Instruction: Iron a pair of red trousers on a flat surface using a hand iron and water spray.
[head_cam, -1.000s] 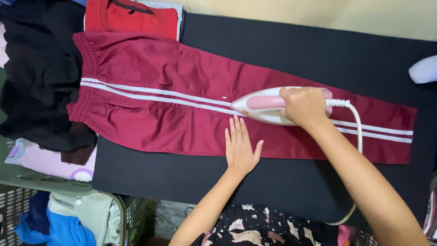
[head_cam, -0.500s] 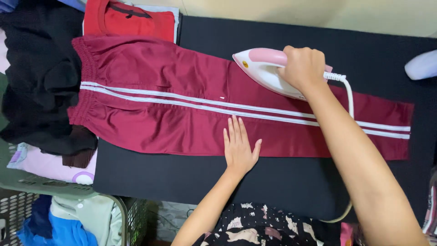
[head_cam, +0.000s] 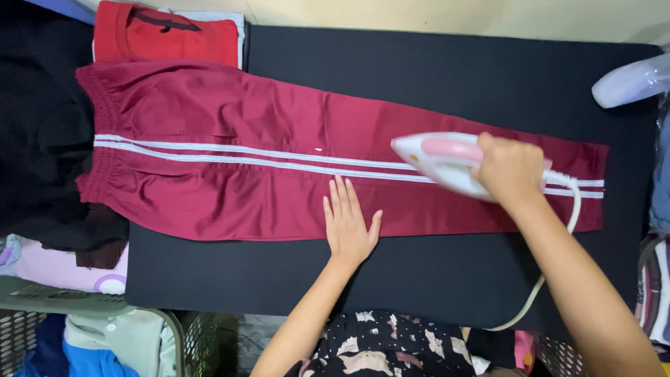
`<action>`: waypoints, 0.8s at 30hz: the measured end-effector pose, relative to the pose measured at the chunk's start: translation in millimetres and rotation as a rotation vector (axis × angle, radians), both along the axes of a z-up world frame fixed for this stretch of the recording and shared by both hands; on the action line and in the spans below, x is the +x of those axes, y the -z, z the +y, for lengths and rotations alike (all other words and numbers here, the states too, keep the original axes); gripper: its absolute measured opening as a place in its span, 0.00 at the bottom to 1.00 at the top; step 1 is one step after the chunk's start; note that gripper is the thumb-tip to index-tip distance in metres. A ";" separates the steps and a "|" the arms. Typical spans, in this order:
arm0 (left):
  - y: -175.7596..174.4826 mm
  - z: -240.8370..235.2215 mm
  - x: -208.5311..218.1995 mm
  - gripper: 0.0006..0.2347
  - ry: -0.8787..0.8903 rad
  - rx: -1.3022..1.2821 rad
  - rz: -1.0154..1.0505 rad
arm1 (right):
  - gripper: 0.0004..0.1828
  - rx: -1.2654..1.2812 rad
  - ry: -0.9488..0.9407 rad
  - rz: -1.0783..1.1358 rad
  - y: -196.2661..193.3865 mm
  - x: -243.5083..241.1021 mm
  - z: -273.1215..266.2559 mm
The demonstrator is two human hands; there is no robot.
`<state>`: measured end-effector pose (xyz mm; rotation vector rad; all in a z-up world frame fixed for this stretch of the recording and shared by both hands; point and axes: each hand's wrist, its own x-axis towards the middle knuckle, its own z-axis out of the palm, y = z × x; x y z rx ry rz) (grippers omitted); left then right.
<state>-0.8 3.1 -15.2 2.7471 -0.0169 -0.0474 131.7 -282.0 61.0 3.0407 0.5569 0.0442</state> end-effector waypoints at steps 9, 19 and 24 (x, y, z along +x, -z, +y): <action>1.4 -0.9 -1.4 0.38 -0.011 -0.016 -0.061 | 0.14 -0.028 0.236 -0.063 20.8 91.1 -21.0; -9.0 -29.2 27.4 0.32 -0.108 -0.225 -0.034 | 0.29 0.575 0.259 0.582 -22.6 -29.1 33.3; 12.8 -48.5 75.9 0.25 -0.039 -0.451 -0.120 | 0.25 0.543 0.408 0.540 -32.3 -50.8 58.0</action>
